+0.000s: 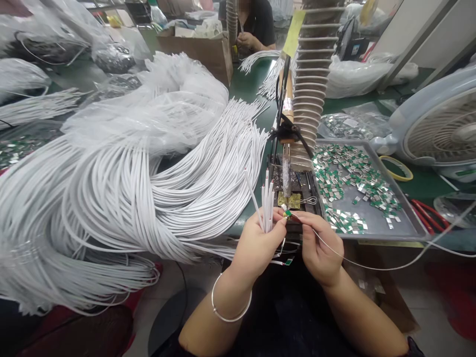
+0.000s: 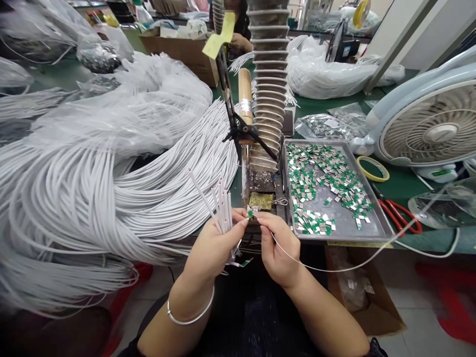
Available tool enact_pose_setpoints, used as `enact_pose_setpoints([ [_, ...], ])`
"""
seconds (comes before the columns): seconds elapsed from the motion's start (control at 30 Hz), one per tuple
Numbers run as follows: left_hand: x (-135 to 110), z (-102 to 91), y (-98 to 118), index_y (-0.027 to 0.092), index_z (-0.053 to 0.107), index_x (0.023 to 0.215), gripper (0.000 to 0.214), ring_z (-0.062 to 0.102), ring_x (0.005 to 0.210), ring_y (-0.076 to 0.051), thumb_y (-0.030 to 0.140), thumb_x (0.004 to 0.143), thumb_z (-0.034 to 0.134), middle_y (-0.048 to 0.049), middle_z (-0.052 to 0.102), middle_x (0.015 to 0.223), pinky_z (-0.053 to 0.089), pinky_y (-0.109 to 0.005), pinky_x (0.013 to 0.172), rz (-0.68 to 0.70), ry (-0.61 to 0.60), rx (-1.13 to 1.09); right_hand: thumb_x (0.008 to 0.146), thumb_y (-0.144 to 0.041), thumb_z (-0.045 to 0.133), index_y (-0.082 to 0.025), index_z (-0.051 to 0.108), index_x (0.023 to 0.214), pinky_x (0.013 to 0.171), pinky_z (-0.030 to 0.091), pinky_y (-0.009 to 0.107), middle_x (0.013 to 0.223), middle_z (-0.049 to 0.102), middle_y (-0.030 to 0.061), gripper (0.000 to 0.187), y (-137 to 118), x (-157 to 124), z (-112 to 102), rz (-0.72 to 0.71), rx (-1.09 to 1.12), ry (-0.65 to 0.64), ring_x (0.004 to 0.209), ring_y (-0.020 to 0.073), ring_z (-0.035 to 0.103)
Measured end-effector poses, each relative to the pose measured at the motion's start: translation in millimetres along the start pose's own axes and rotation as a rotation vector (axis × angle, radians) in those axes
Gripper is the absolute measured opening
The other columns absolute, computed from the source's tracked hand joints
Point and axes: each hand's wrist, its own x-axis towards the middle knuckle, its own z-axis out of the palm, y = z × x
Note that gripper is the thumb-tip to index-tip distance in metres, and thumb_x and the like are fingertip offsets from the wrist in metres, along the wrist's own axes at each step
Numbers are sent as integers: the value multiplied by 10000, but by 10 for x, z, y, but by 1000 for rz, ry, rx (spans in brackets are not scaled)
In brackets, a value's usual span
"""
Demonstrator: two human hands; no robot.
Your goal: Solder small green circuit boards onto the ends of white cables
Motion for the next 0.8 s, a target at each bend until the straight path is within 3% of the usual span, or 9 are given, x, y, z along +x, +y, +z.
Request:
enact_pose_setpoints([
  [0.8, 6, -19, 127, 181, 585, 677, 55, 604, 869, -170, 183, 723, 616, -33, 643, 868, 442, -279, 823, 87, 70, 0, 821, -36, 487, -195, 585, 1007, 781, 562, 389, 967, 674, 101, 264, -61, 139, 34, -102, -29, 13, 925, 197, 654],
])
